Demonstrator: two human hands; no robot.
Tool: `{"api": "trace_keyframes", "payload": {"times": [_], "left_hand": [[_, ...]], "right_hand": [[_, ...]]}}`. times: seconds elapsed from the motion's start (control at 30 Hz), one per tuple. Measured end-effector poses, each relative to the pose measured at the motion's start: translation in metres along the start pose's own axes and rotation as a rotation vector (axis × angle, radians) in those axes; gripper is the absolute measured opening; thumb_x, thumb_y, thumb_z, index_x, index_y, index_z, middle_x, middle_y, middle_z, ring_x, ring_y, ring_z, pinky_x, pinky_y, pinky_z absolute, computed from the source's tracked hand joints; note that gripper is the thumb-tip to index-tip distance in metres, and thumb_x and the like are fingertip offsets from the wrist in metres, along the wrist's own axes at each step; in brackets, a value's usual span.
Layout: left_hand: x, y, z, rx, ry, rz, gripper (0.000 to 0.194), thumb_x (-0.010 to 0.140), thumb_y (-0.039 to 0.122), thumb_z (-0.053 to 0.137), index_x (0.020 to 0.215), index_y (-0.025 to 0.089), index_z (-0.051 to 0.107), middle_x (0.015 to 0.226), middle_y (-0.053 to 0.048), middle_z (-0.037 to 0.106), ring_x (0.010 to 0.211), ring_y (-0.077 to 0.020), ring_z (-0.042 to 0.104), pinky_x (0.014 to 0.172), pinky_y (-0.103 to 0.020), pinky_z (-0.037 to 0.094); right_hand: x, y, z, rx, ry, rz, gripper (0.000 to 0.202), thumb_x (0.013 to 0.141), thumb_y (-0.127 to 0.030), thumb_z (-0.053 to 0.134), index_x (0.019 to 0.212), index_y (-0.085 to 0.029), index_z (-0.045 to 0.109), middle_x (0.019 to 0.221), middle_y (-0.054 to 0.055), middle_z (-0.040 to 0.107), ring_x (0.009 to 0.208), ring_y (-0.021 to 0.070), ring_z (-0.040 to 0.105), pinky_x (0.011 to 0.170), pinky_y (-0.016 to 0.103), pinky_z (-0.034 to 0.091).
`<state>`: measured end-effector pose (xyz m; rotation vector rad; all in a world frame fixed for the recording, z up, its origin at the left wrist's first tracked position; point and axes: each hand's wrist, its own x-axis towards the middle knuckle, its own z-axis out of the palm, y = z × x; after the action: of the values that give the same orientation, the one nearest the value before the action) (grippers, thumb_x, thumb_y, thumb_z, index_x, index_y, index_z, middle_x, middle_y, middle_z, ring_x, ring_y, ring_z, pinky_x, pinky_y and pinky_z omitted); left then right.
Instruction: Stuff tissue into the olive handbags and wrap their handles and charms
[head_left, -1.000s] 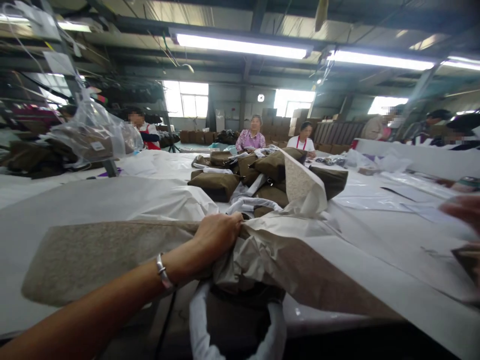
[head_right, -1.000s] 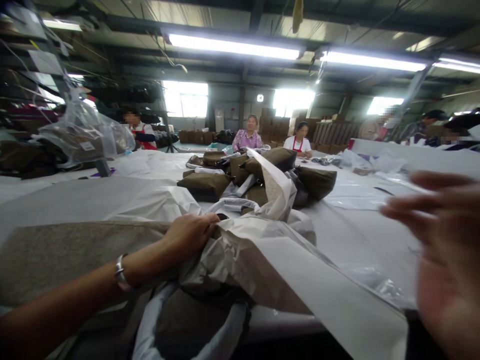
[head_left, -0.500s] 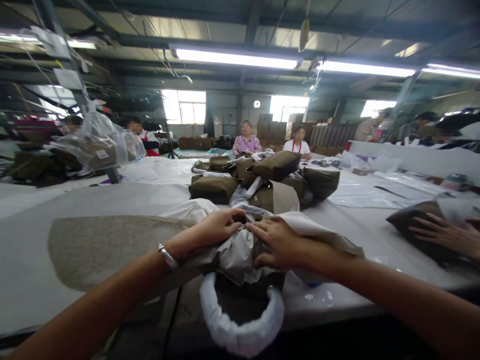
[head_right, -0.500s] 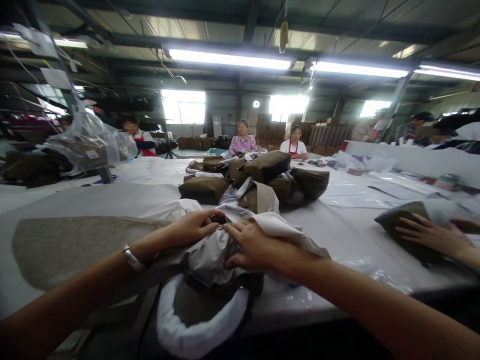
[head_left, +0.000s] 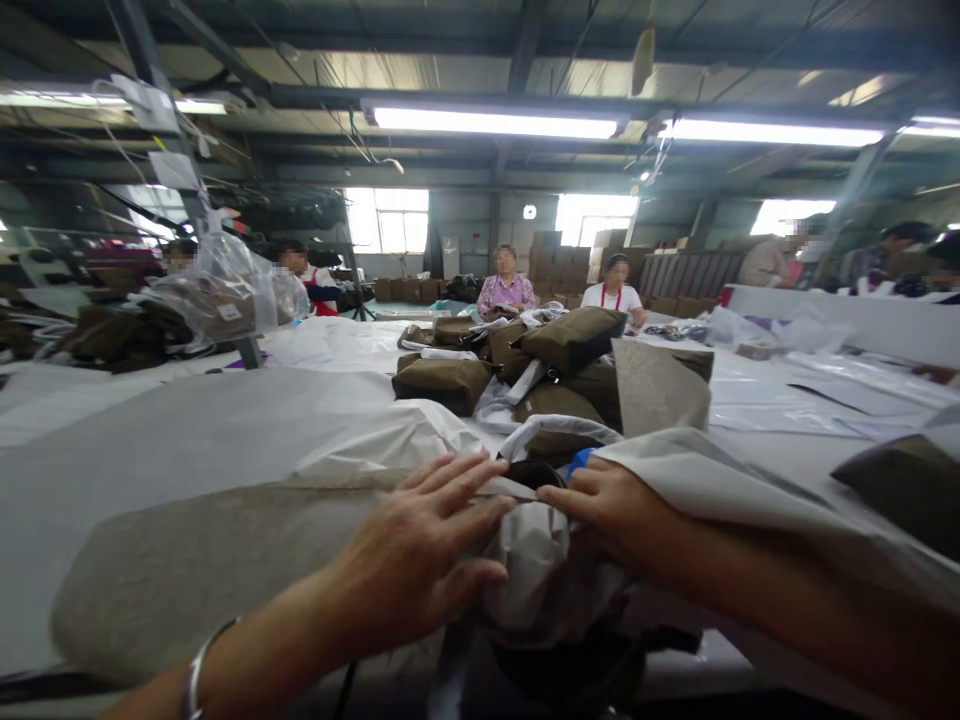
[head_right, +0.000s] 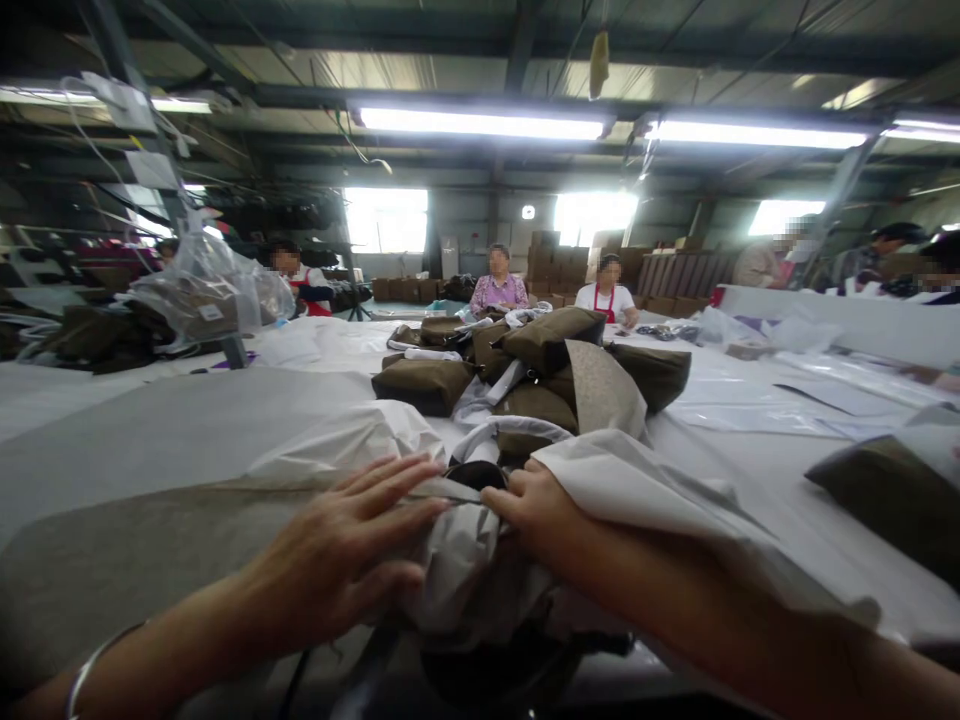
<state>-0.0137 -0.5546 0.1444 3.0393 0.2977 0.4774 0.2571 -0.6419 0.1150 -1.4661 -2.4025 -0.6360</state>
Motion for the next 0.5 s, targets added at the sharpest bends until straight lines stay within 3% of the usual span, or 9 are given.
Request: {"api": "trace_keyframes", "payload": {"times": [0.13,0.2,0.3,0.4,0.5], "left_hand": [[0.007,0.012,0.014,-0.090,-0.111,-0.012,0.085,0.085,0.061,0.070,0.152,0.016,0.043,0.153,-0.011,0.051,0.143,-0.0299,0.045,0.122,-0.048,0.033],[0.011,0.014,0.020,-0.063,-0.101,-0.069,0.078,0.084,0.047,0.075,0.149,0.015,0.046,0.151,-0.011,0.053,0.142,-0.0308,0.046,0.119,-0.048,0.035],[0.015,0.020,0.022,-0.039,-0.065,-0.071,0.055,0.091,0.031,0.065,0.143,0.015,0.052,0.145,-0.010,0.060,0.136,-0.0283,0.053,0.118,-0.047,0.035],[0.016,0.033,0.016,-0.079,-0.055,-0.009,0.049,0.092,0.024,0.060,0.140,0.015,0.054,0.141,-0.009,0.063,0.131,-0.0259,0.056,0.118,-0.042,0.034],[0.020,0.045,0.014,-0.162,-0.145,-0.035,0.046,0.088,0.035,0.071,0.130,0.019,0.060,0.130,-0.006,0.069,0.120,-0.0255,0.062,0.110,-0.039,0.042]], "right_hand": [[-0.002,-0.013,0.015,-0.113,0.091,-0.057,0.025,0.092,-0.009,0.060,0.113,-0.016,0.070,0.093,0.009,0.072,0.081,0.0208,0.062,0.072,0.032,0.050],[-0.002,-0.019,0.011,-0.163,0.188,-0.090,0.023,0.096,-0.007,0.054,0.110,-0.013,0.072,0.103,0.013,0.074,0.086,0.0221,0.064,0.077,0.034,0.054],[-0.012,-0.029,-0.009,-0.244,0.285,-0.084,0.030,0.100,-0.007,0.045,0.111,-0.010,0.073,0.107,0.013,0.075,0.091,0.0237,0.066,0.084,0.037,0.055],[-0.031,-0.039,-0.027,-0.239,0.251,-0.044,0.033,0.100,-0.008,0.044,0.116,-0.014,0.072,0.110,0.010,0.076,0.098,0.0231,0.068,0.085,0.035,0.056],[-0.043,-0.044,-0.030,-0.070,0.131,0.016,0.026,0.095,-0.007,0.054,0.110,-0.015,0.073,0.101,0.007,0.077,0.087,0.0197,0.069,0.075,0.029,0.058]]}}
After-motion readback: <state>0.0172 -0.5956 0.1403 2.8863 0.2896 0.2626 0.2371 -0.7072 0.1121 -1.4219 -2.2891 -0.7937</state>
